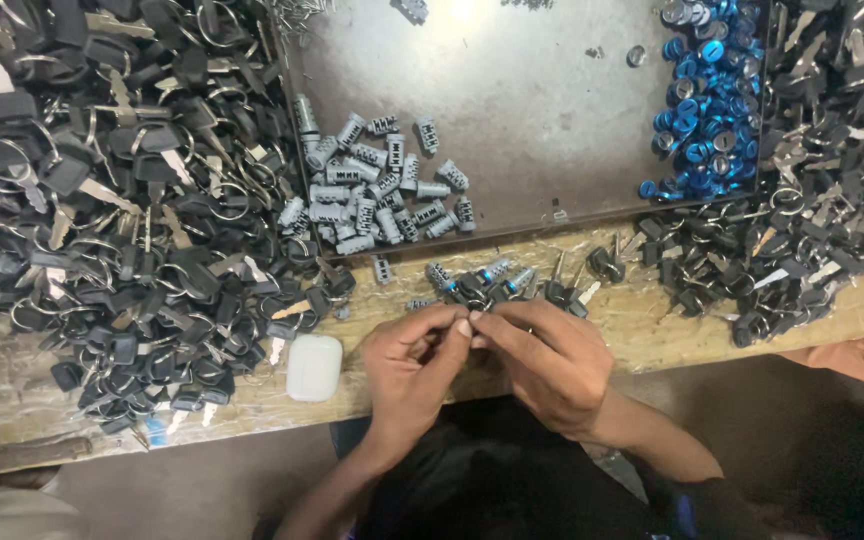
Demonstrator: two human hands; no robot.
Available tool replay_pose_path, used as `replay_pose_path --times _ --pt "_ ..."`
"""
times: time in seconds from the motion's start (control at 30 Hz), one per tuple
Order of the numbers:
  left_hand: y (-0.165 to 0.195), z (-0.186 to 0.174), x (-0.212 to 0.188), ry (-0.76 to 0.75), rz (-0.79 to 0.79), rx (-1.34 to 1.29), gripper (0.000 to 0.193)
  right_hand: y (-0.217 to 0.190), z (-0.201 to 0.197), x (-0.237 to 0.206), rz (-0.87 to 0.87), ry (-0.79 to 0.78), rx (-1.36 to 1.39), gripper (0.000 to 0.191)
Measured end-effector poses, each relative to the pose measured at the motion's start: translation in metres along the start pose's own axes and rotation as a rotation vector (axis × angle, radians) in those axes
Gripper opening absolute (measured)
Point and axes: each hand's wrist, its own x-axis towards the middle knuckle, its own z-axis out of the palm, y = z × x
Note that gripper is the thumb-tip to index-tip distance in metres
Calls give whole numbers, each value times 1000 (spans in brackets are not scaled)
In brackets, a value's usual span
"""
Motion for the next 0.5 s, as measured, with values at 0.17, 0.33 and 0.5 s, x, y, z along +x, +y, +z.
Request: replay_pose_path --times 0.17,0.33,0.5 --pt "15 -21 9 -58 -92 421 12 2 3 11 -87 -125 -50 39" --pt "9 -24 9 -9 -207 23 13 14 -10 35 -9 -387 199 31" --pt "-4 -8 -2 249 273 334 5 75 -12 141 111 -195 -177 13"
